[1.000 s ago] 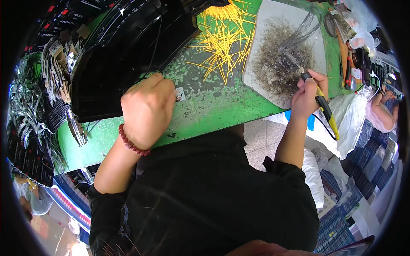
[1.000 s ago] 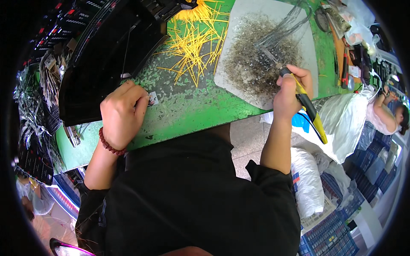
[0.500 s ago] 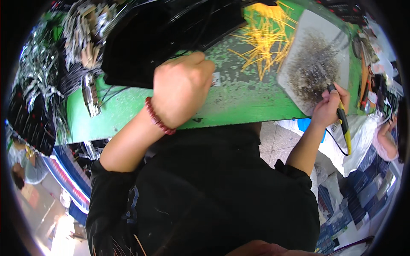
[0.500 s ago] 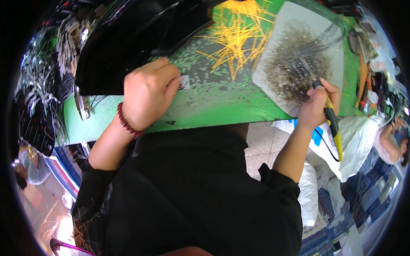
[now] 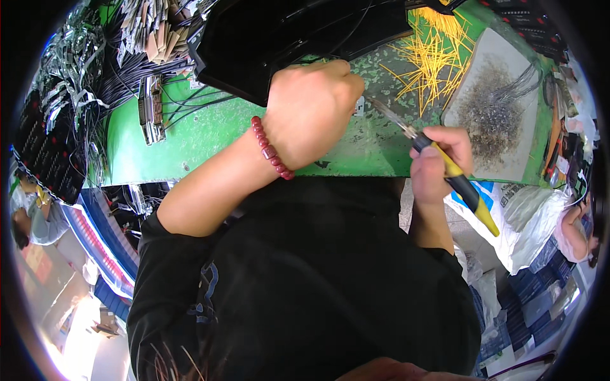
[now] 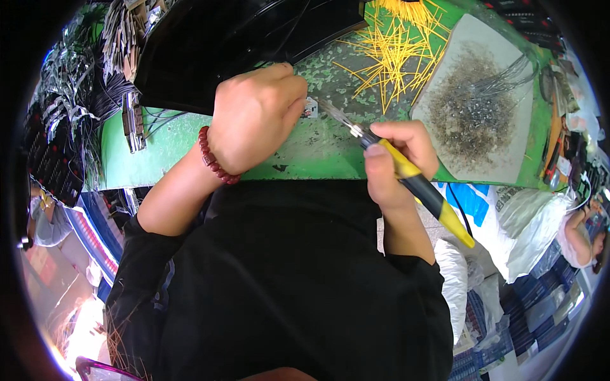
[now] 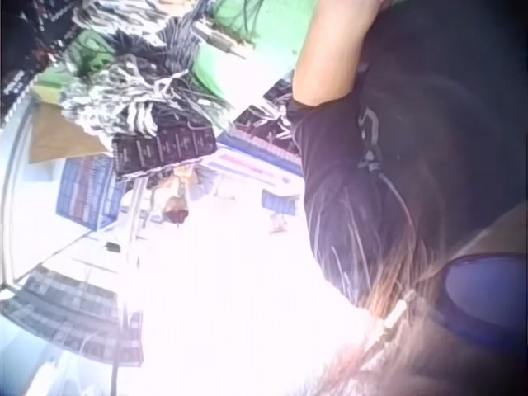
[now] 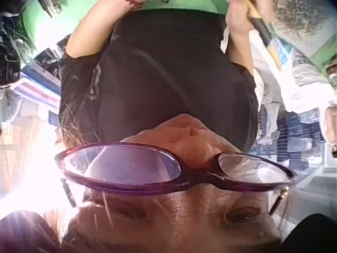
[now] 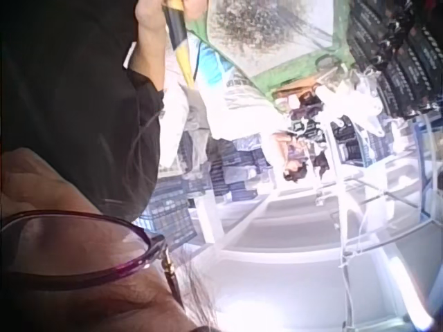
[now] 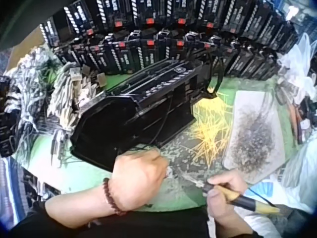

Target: The person solders wires to circuit boards using a soldering iron, fits assemblies into a plastic casing, and solders additional wires onto circuit boards.

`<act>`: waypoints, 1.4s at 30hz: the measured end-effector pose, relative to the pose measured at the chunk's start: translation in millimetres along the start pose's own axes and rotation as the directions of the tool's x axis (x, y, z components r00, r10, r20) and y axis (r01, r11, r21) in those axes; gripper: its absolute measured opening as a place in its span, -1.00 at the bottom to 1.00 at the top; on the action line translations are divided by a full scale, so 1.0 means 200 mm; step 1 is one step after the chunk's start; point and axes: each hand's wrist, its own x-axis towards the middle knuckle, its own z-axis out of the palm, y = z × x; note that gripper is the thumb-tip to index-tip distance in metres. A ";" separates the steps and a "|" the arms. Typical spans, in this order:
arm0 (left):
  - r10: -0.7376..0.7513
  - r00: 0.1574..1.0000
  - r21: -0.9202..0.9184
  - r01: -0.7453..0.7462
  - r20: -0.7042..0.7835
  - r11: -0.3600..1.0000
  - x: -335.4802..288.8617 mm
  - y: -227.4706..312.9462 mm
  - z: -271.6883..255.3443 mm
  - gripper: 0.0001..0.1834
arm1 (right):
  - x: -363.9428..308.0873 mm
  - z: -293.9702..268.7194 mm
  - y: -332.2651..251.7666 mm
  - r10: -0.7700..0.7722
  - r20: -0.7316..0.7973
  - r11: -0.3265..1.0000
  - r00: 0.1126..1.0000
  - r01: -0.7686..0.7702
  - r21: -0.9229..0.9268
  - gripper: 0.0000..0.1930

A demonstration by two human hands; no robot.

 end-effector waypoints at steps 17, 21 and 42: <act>0.035 0.998 0.003 -0.035 -0.047 0.999 0.00 -0.01 0.01 -0.88 | -0.02 0.00 0.02 0.024 0.041 0.990 0.999 -0.018 -0.137 -0.76; 0.042 0.998 0.013 -0.041 -0.050 0.999 0.00 0.00 0.01 -0.88 | -0.02 -0.01 0.05 -0.015 0.025 0.995 1.000 0.017 -0.098 -0.81; 0.100 0.993 0.066 -0.096 -0.061 0.993 0.02 0.02 0.00 -0.88 | -0.01 -0.02 0.04 -0.022 0.036 1.000 0.999 0.022 -0.003 -0.84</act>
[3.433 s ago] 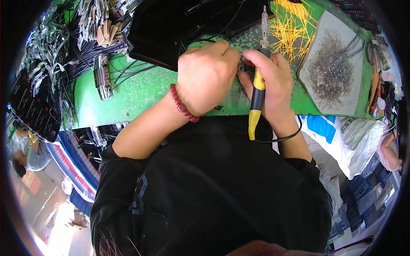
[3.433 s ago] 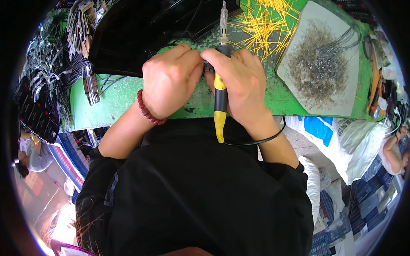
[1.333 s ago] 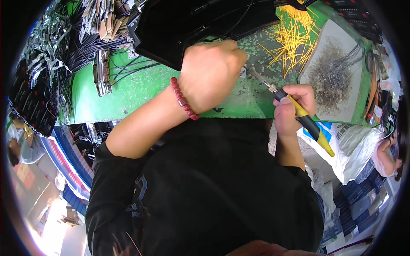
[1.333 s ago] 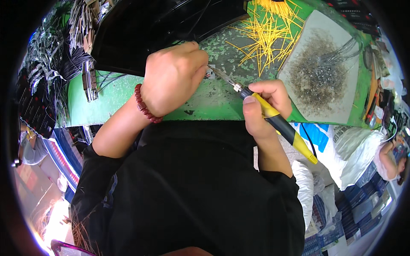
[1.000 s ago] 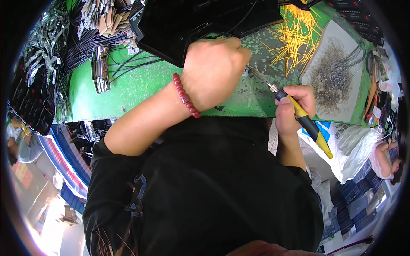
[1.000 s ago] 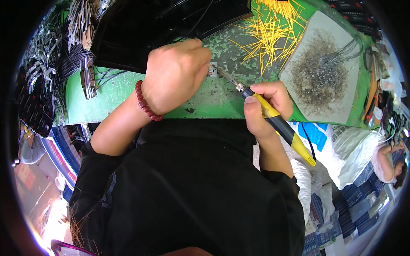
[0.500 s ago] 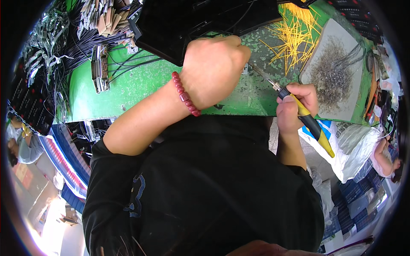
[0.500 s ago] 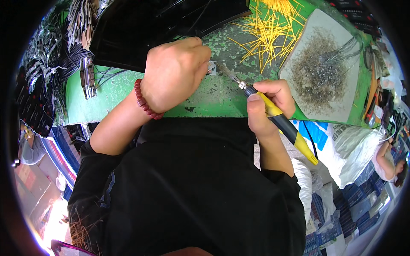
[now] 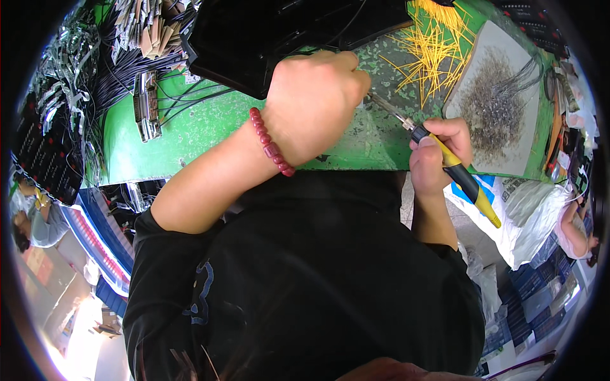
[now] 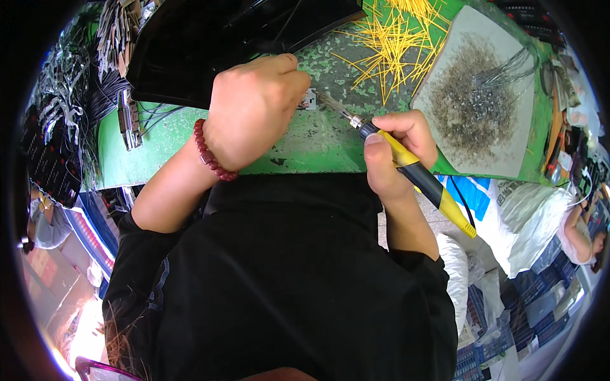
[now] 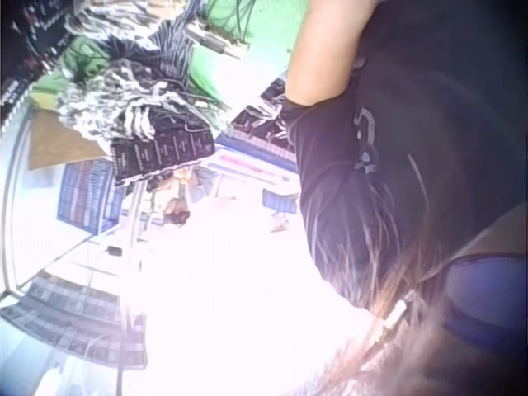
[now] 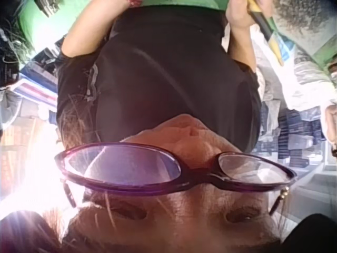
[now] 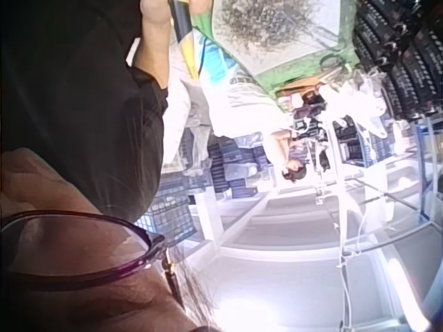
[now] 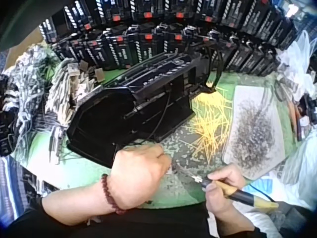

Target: The person solders wires to circuit boards using a soldering iron, fits assemblies into a plastic casing, and solders additional wires onto circuit boards.

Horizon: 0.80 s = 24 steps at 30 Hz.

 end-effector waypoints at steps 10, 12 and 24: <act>0.013 0.994 -0.016 -0.011 0.107 1.000 0.02 -0.03 -0.01 -0.91 | 0.01 0.00 -0.01 0.043 0.008 0.999 0.999 -0.043 -0.025 -0.85; 0.015 0.995 -0.025 -0.012 0.103 1.000 0.02 -0.03 -0.01 -0.91 | 0.01 0.00 -0.01 0.049 0.023 0.998 0.999 -0.049 -0.028 -0.84; 0.024 0.994 -0.051 -0.019 0.107 0.999 0.02 -0.04 -0.01 -0.91 | 0.02 0.02 -0.01 0.062 0.009 0.996 0.998 -0.061 -0.068 -0.86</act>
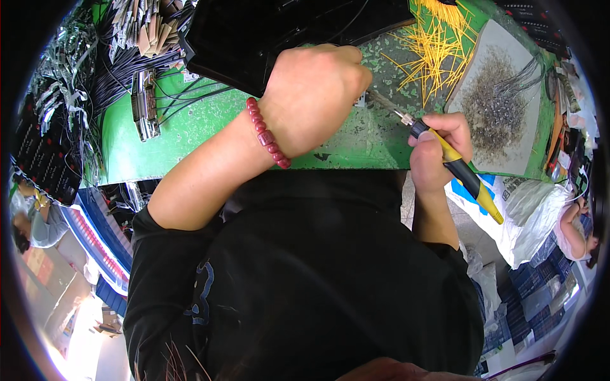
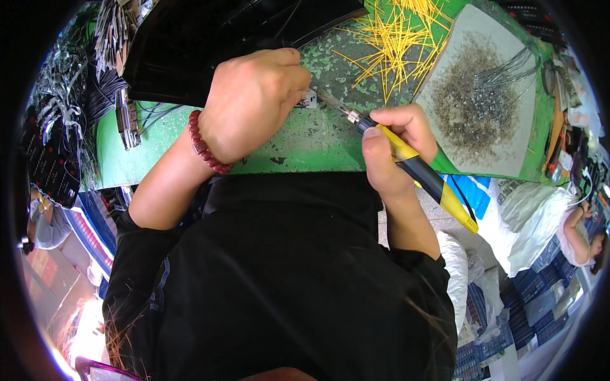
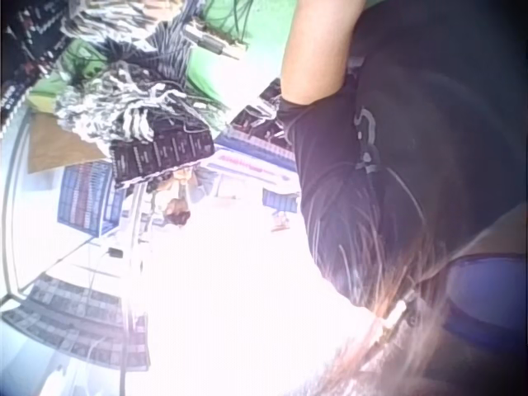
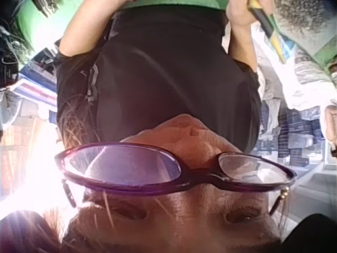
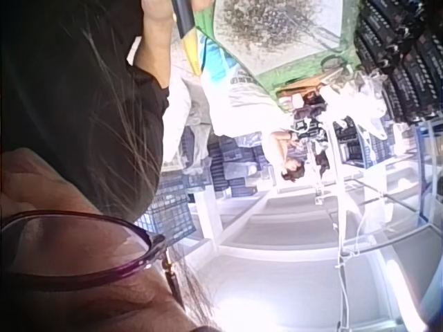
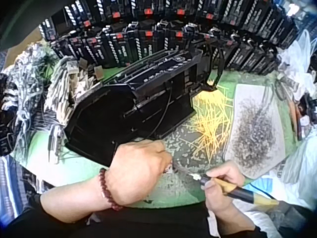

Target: The person solders wires to circuit boards using a soldering iron, fits assemblies into a plastic casing, and solders additional wires onto circuit boards.

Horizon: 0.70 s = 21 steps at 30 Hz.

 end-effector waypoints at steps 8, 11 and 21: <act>-0.005 1.000 -0.002 0.005 0.009 1.000 0.00 0.00 0.00 -0.90 | -0.01 -0.01 0.01 -0.041 -0.039 0.998 0.998 0.043 0.048 -0.86; -0.008 1.000 -0.012 0.008 0.004 1.000 0.00 0.00 0.00 -0.90 | -0.01 -0.02 0.02 -0.045 -0.012 0.998 0.999 0.046 0.046 -0.86; -0.003 1.000 0.008 0.003 0.002 1.000 0.00 0.00 0.01 -0.91 | -0.02 -0.02 0.01 -0.073 0.015 0.997 0.997 0.074 -0.030 -0.86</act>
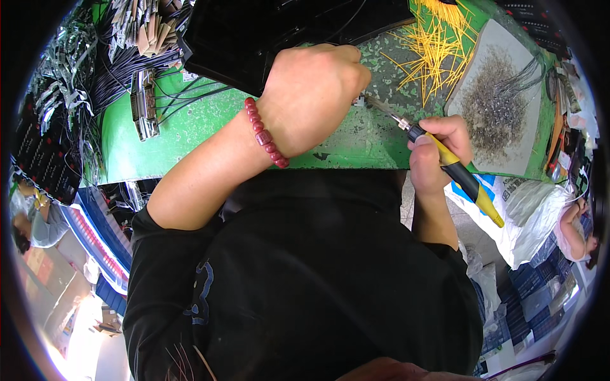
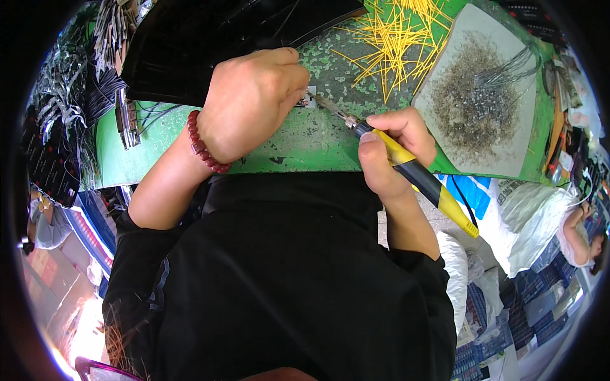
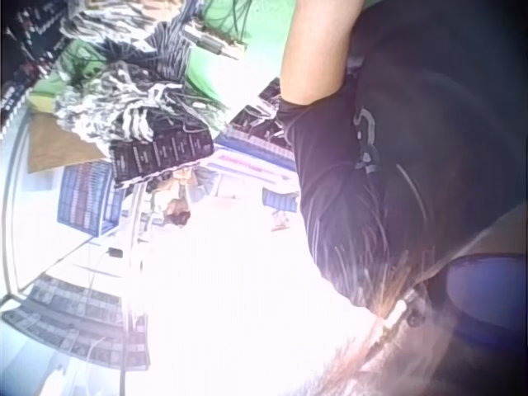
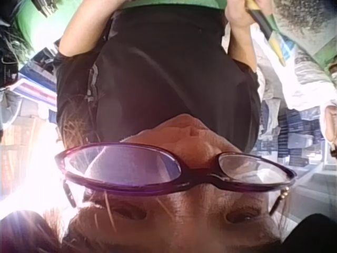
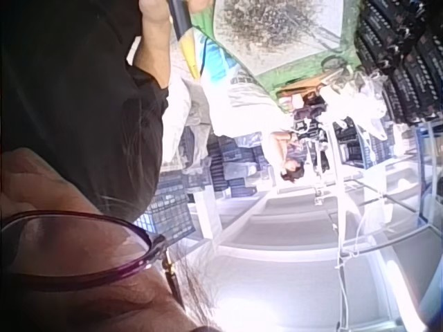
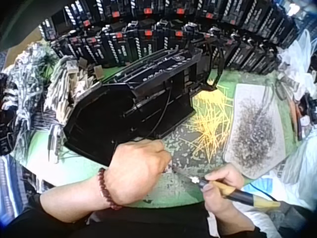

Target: The person solders wires to circuit boards using a soldering iron, fits assemblies into a plastic casing, and solders additional wires onto circuit boards.

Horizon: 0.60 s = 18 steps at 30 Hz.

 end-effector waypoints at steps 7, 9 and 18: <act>-0.001 1.000 0.004 0.001 0.011 1.000 0.00 0.00 -0.01 -0.92 | 0.00 0.01 -0.01 0.044 -0.033 0.998 0.998 -0.043 0.049 -0.85; 0.002 1.000 -0.002 -0.001 0.010 1.000 0.00 0.00 0.00 -0.92 | 0.00 0.01 -0.01 0.012 -0.096 0.993 0.995 0.000 0.114 -0.79; 0.001 1.000 -0.010 -0.001 -0.004 1.000 -0.01 -0.01 -0.01 -0.91 | 0.08 0.14 -0.05 -0.036 0.030 0.988 0.999 0.040 -0.149 -0.85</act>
